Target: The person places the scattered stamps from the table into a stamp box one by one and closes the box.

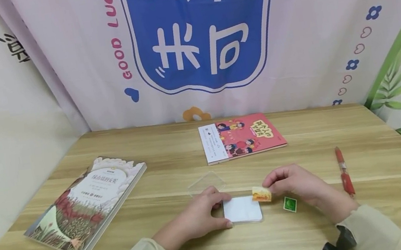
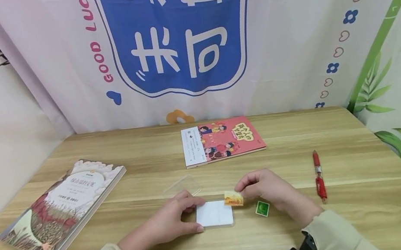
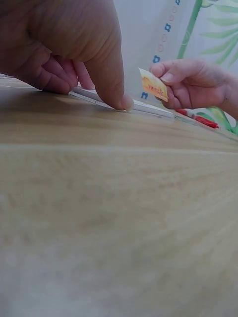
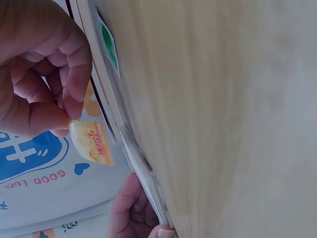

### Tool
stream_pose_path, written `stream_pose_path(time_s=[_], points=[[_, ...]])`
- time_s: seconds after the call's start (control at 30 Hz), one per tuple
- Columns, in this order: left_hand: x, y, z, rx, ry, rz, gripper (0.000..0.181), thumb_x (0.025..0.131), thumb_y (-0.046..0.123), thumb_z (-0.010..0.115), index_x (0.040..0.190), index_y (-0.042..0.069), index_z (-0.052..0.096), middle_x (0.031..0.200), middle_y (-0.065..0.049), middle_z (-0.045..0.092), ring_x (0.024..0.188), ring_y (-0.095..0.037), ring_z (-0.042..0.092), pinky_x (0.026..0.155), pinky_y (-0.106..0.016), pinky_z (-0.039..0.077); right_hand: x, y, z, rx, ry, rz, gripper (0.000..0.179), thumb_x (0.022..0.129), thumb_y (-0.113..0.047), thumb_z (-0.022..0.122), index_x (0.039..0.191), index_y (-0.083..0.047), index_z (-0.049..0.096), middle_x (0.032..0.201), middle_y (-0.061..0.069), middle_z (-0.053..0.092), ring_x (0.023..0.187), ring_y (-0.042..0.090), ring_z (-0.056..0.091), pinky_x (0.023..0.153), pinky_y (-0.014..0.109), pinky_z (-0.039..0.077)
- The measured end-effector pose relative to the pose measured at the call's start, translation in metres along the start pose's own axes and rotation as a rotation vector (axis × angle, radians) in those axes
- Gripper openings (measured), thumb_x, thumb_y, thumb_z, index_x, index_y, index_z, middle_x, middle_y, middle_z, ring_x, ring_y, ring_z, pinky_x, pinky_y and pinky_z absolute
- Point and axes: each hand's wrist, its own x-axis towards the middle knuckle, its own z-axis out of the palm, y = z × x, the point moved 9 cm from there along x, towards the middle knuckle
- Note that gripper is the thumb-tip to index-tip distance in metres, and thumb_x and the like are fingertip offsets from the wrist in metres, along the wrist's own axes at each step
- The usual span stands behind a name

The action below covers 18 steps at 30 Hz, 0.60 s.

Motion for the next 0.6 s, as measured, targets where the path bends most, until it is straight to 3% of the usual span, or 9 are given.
stream_pose_path(time_s=[0.6], points=[[-0.001, -0.001, -0.001, 0.01, 0.012, 0.017, 0.053, 0.076, 0.03, 0.076, 0.123, 0.014, 0.059, 0.099, 0.007, 0.05, 0.09, -0.008, 0.047, 0.081, -0.025, 0.043, 0.005, -0.008, 0.029, 0.019, -0.03, -0.018, 0.021, 0.081, -0.004, 0.063, 0.098, 0.009, 0.063, 0.088, 0.004, 0.064, 0.08, 0.015, 0.057, 0.071, 0.027, 0.051]])
